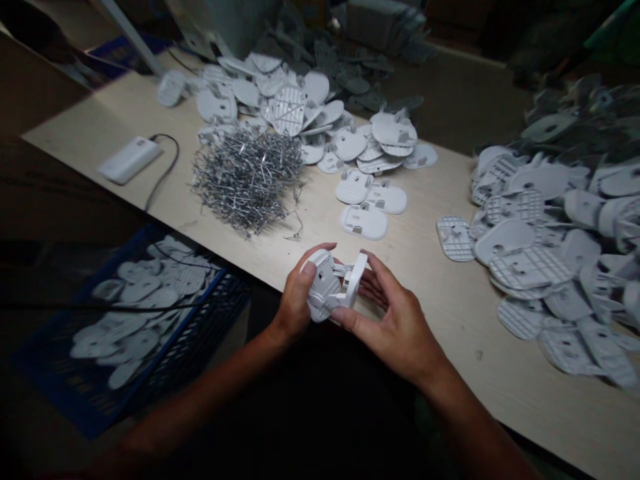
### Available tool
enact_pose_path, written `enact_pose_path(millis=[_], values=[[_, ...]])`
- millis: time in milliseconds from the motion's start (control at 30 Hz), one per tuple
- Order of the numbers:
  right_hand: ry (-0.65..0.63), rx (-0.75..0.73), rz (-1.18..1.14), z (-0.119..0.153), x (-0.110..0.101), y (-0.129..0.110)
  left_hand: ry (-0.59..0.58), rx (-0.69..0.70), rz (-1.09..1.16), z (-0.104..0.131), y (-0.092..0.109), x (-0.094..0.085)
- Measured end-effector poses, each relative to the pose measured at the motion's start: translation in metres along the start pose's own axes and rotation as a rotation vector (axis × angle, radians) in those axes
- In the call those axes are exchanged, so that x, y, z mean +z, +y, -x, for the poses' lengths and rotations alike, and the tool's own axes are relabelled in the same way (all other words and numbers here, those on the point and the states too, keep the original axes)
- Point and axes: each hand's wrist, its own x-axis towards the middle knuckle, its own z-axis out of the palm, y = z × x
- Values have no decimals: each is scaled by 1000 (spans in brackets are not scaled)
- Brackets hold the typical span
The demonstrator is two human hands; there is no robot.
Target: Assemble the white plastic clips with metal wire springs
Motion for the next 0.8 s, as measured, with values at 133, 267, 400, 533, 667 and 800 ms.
enact_pose_path(millis=[133,267,400,533,667,800], values=[[36,-38,154,4,1,8,11,17,-50,3,-1,9],[43,-50,232,6,0,12,25,-69,164,-2,-2,18],[52,-68,278,8,-3,11,83,-229,415,-11,4,26],[48,-102,368,8,-5,8,112,-252,471,-13,10,30],[37,-136,502,8,-7,2,123,-227,455,-12,9,32],[24,-180,530,8,-8,-1,123,-198,418,-13,8,31]])
